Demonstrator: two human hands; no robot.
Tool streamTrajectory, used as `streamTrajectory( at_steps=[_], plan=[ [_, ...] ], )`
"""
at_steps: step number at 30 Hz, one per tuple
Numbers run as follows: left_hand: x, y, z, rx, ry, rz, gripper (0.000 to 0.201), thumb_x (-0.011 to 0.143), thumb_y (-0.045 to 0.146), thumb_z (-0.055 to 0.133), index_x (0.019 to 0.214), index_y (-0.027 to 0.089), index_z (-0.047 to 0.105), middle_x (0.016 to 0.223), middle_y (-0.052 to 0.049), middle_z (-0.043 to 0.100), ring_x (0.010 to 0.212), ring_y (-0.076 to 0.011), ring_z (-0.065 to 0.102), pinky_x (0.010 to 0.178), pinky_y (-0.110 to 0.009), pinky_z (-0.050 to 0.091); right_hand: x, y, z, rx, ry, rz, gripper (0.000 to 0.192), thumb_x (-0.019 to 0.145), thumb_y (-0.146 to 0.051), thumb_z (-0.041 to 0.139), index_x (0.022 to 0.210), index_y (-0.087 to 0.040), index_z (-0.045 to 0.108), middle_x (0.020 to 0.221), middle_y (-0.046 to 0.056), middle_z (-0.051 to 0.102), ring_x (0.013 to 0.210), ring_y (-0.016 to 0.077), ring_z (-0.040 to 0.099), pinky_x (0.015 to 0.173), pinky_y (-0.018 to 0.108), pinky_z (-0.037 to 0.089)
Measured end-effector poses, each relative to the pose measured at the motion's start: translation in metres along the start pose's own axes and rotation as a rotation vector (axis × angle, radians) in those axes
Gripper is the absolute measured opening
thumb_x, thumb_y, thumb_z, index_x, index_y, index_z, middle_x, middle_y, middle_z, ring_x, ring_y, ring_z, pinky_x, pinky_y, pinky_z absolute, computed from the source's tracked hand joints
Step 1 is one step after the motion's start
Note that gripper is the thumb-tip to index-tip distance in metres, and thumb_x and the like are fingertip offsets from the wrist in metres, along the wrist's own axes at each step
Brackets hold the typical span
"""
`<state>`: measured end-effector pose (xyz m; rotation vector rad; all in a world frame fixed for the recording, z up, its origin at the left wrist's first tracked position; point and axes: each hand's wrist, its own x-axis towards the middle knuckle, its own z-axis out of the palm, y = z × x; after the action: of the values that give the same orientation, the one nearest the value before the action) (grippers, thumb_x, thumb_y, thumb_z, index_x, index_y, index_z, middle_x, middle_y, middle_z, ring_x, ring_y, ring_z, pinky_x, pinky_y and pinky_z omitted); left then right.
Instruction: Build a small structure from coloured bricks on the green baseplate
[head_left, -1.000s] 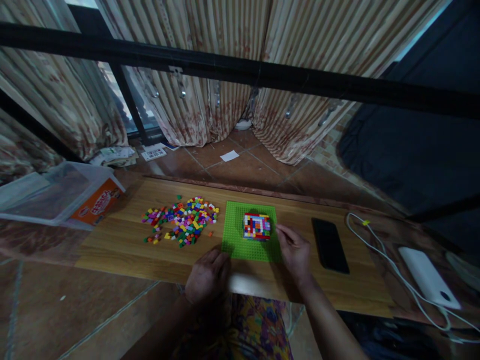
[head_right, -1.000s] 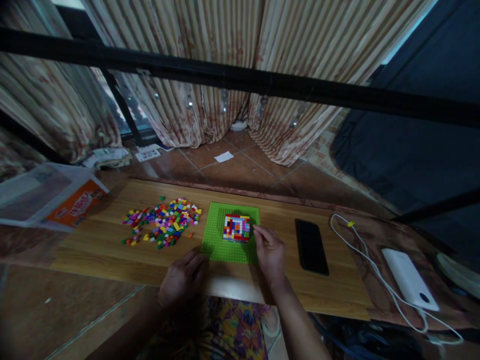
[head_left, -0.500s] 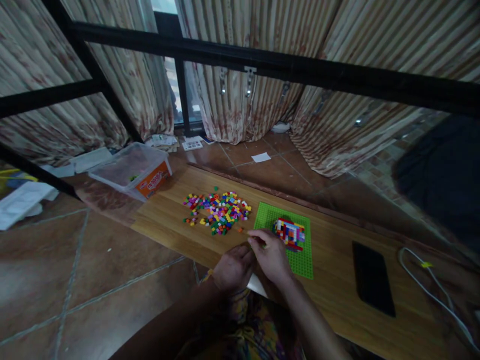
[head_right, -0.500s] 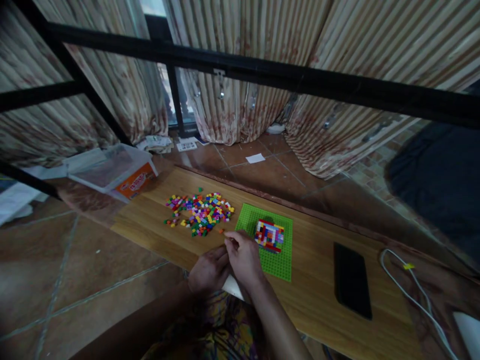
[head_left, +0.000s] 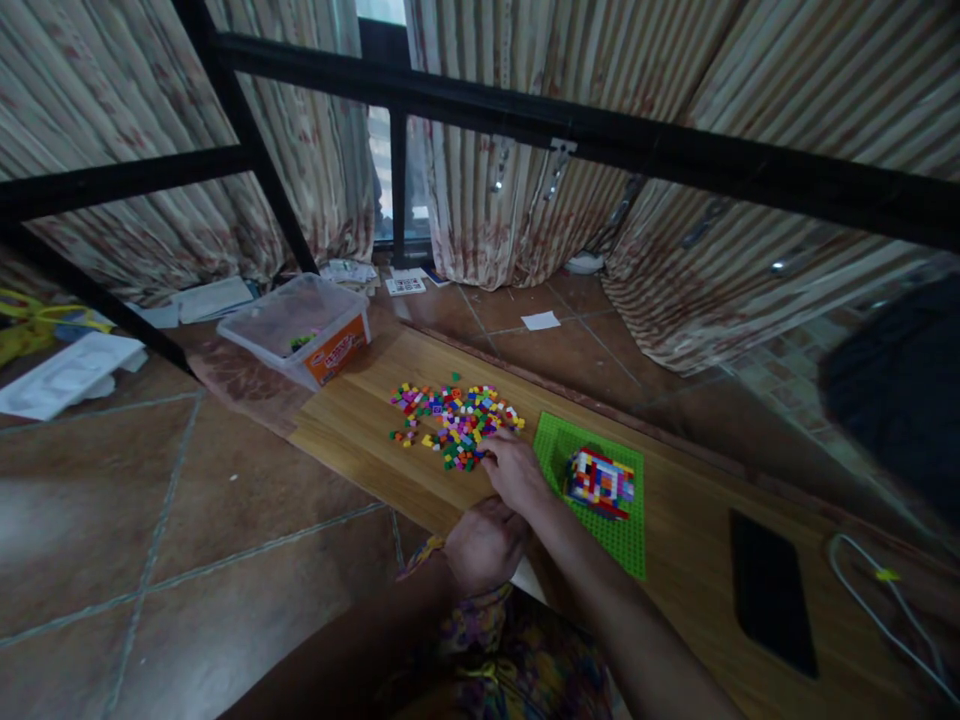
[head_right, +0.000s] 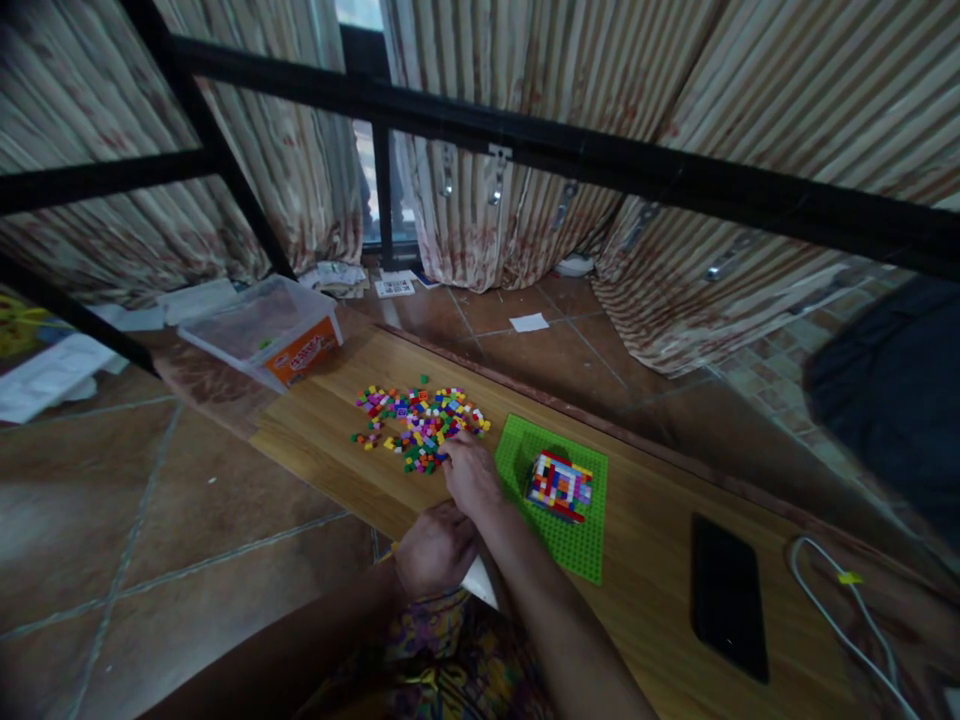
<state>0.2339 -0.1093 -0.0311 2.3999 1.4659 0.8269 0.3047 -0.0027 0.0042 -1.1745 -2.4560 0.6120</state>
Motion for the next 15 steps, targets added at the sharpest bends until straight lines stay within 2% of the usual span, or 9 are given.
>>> streamTrajectory(
  at_steps=[7,11,15],
  plan=[
    [0.0011,0.0006,-0.0025,0.03,0.035,0.026,0.008,0.083,0.017,0.051,0.079,0.018,0.058,0.079,-0.006,0.063,0.077,-0.0184,0.059,0.071,-0.032,0.049,-0.0055,-0.0017,-0.0081,-0.045,-0.064,0.066,0.015,0.078,-0.009,0.064,0.089,-0.019,0.069,0.098,0.006,0.064,0.092,0.0189,0.06,0.086,0.029,0.047],
    [0.0011,-0.0004,-0.0025,0.042,0.037,0.039,0.007,0.081,0.018,0.053,0.078,0.018,0.058,0.079,-0.006,0.064,0.075,-0.0183,0.059,0.07,-0.031,0.05,-0.0042,-0.0026,-0.0072,-0.058,-0.077,0.076,0.015,0.08,-0.013,0.066,0.094,-0.018,0.069,0.101,0.007,0.064,0.095,0.0193,0.059,0.088,0.029,0.045],
    [0.0007,-0.0019,-0.0021,0.048,0.034,0.045,0.005,0.08,0.018,0.053,0.079,0.017,0.058,0.078,-0.006,0.064,0.075,-0.0188,0.059,0.071,-0.032,0.05,-0.0018,-0.0026,-0.0054,-0.092,-0.108,0.08,0.009,0.083,-0.017,0.063,0.09,-0.019,0.07,0.1,0.006,0.064,0.093,0.0188,0.059,0.086,0.029,0.045]
  ],
)
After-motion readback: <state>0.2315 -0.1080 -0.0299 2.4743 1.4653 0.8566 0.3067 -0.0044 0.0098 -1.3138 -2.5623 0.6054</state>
